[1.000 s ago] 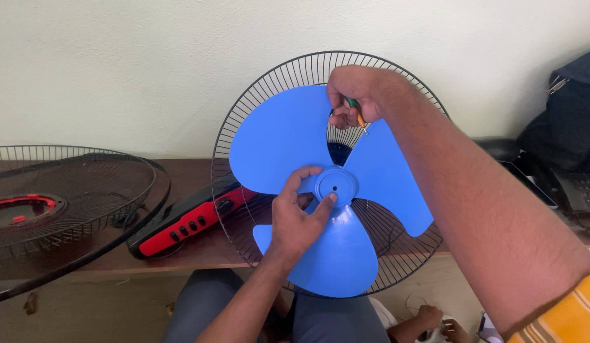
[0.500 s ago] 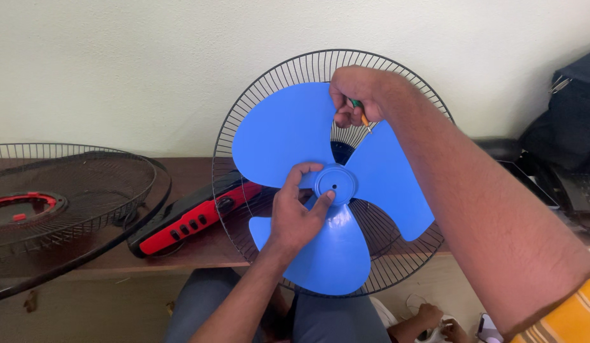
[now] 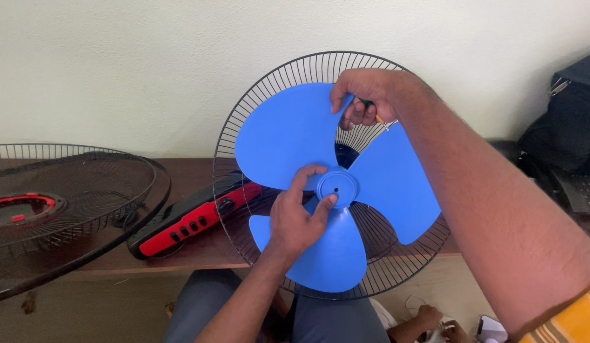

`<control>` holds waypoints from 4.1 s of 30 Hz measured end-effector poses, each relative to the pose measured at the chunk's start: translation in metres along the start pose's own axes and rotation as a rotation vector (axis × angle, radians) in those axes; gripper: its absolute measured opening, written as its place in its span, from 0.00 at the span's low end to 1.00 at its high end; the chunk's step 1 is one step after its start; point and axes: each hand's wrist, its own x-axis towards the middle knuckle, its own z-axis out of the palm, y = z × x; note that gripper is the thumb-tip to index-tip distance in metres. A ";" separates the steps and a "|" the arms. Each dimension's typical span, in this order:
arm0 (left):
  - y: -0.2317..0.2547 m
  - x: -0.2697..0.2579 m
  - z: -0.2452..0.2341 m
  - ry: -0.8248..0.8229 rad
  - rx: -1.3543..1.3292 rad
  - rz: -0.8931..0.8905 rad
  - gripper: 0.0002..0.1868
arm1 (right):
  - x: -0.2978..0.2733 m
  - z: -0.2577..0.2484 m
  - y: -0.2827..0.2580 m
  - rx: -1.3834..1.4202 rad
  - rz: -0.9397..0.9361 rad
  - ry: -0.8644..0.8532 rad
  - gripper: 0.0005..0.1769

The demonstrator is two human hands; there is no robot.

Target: The person reassembles an electric fan by attaching the rear wire cage to the motor housing, then mounting the blue fan blade onto the motor shaft and securing it with a screwdriver. The front cage is not reattached in this clip.

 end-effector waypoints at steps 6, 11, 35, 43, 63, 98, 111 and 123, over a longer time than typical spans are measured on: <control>0.005 0.007 0.008 0.017 0.155 -0.144 0.29 | 0.005 0.004 0.002 -0.144 -0.027 0.086 0.13; 0.000 0.009 0.013 0.072 0.131 -0.136 0.29 | 0.015 0.004 0.005 -0.396 -0.070 0.211 0.21; 0.003 0.025 0.014 0.294 -0.129 -0.381 0.47 | -0.049 0.055 0.101 -0.906 -0.870 0.555 0.18; -0.014 0.028 0.023 0.430 0.553 -0.235 0.49 | -0.025 0.056 0.114 -0.821 -0.857 0.631 0.14; -0.049 0.077 0.047 0.189 0.434 0.489 0.02 | 0.000 0.003 0.129 -0.660 -0.772 1.197 0.32; -0.079 0.004 -0.012 0.636 0.287 -0.440 0.28 | 0.010 -0.047 0.099 -0.855 -0.087 0.968 0.60; -0.074 0.039 -0.042 0.521 -0.158 -0.680 0.06 | 0.009 -0.060 0.075 -0.947 0.190 0.771 0.60; -0.110 0.030 -0.080 0.336 -0.002 -0.484 0.11 | 0.008 -0.050 0.057 -0.993 0.153 0.765 0.60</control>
